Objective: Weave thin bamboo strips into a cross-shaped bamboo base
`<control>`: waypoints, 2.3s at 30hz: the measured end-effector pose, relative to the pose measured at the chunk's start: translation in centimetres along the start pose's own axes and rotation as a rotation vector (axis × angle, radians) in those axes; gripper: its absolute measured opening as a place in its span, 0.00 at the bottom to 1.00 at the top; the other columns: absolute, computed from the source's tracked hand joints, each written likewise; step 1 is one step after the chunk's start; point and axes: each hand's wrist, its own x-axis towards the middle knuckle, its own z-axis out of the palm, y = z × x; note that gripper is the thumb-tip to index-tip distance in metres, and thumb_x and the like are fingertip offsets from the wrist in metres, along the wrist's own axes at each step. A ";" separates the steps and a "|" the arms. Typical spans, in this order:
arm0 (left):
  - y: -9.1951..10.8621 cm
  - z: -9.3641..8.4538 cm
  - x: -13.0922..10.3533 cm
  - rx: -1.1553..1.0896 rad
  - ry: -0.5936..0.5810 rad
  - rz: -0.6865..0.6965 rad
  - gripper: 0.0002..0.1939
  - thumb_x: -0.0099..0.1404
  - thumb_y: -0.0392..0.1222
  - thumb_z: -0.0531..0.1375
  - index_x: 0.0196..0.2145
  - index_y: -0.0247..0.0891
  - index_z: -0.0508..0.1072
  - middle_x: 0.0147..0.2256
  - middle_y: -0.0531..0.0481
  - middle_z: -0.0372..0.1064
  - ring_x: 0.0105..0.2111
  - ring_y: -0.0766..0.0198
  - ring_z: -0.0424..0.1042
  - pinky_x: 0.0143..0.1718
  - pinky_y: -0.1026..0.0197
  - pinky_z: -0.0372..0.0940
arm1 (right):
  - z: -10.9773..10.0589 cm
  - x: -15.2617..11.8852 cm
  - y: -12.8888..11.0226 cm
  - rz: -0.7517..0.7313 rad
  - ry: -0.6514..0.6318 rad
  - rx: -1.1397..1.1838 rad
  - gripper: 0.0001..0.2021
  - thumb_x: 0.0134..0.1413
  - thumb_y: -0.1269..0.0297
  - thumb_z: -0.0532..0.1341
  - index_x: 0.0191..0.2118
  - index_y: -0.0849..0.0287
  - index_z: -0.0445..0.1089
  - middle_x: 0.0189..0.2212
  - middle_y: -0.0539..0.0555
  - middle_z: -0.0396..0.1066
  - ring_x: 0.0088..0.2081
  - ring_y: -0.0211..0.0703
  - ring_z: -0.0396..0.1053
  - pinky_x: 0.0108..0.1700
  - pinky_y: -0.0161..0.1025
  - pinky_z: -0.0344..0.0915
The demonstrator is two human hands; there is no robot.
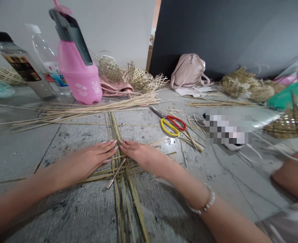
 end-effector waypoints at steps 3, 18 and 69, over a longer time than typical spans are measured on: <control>0.0 0.0 0.1 0.007 -0.003 0.008 0.24 0.71 0.30 0.47 0.62 0.29 0.61 0.66 0.36 0.50 0.65 0.55 0.53 0.64 0.51 0.53 | 0.2 0.1 0.3 -0.006 -0.001 0.004 0.26 0.60 0.83 0.47 0.63 0.71 0.58 0.65 0.65 0.54 0.68 0.42 0.48 0.67 0.47 0.53; -0.5 0.5 0.0 -0.073 0.063 0.014 0.24 0.70 0.28 0.46 0.61 0.33 0.62 0.65 0.40 0.52 0.65 0.57 0.54 0.64 0.49 0.52 | 0.4 0.3 0.2 -0.003 0.030 -0.016 0.25 0.61 0.83 0.49 0.62 0.69 0.60 0.64 0.64 0.56 0.67 0.44 0.50 0.67 0.45 0.54; 2.2 -1.9 -0.4 0.081 0.048 0.142 0.25 0.68 0.25 0.48 0.62 0.29 0.63 0.64 0.41 0.55 0.64 0.58 0.56 0.66 0.56 0.49 | 2.5 1.9 -8.0 -0.072 0.200 -0.575 0.07 0.58 0.72 0.58 0.28 0.59 0.66 0.23 0.55 0.72 0.24 0.46 0.68 0.26 0.41 0.58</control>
